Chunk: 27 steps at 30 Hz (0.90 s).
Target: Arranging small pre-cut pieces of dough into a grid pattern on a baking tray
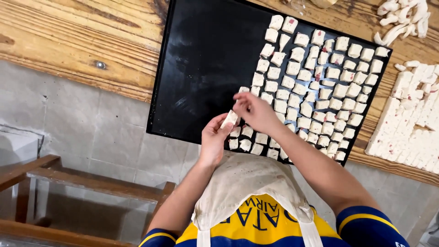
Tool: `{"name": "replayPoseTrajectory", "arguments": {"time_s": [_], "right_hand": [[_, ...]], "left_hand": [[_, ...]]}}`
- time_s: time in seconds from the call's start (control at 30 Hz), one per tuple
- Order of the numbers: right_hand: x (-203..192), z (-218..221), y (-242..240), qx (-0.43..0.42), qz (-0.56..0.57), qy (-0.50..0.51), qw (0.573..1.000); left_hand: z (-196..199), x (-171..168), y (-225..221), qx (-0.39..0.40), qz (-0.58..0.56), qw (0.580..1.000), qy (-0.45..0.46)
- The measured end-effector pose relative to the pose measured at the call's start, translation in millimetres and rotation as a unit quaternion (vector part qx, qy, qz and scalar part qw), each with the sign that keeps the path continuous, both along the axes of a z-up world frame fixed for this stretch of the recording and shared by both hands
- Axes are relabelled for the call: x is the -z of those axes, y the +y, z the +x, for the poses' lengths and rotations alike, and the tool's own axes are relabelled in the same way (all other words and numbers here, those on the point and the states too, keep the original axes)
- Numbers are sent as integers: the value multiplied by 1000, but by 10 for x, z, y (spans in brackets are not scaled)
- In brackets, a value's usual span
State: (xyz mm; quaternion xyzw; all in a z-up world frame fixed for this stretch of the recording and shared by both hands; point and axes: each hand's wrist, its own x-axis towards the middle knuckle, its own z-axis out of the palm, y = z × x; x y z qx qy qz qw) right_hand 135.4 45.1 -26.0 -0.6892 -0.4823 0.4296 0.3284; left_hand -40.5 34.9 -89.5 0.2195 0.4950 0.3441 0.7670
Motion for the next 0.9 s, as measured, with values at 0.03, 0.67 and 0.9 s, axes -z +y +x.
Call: {"name": "replayPoseTrajectory", "arguments": {"time_s": [0.03,0.67,0.9], "right_hand": [[8,-3,-6,1,-1,0,1000],[213,522,521,7,121,-164,979],[474,801,911,3,172,-420,891]], "left_hand": [[11,4,-3,1,-1,1000,0],[475,-319,517,9,98,994,-38],[238,-497,497,163,208,964,6]]}}
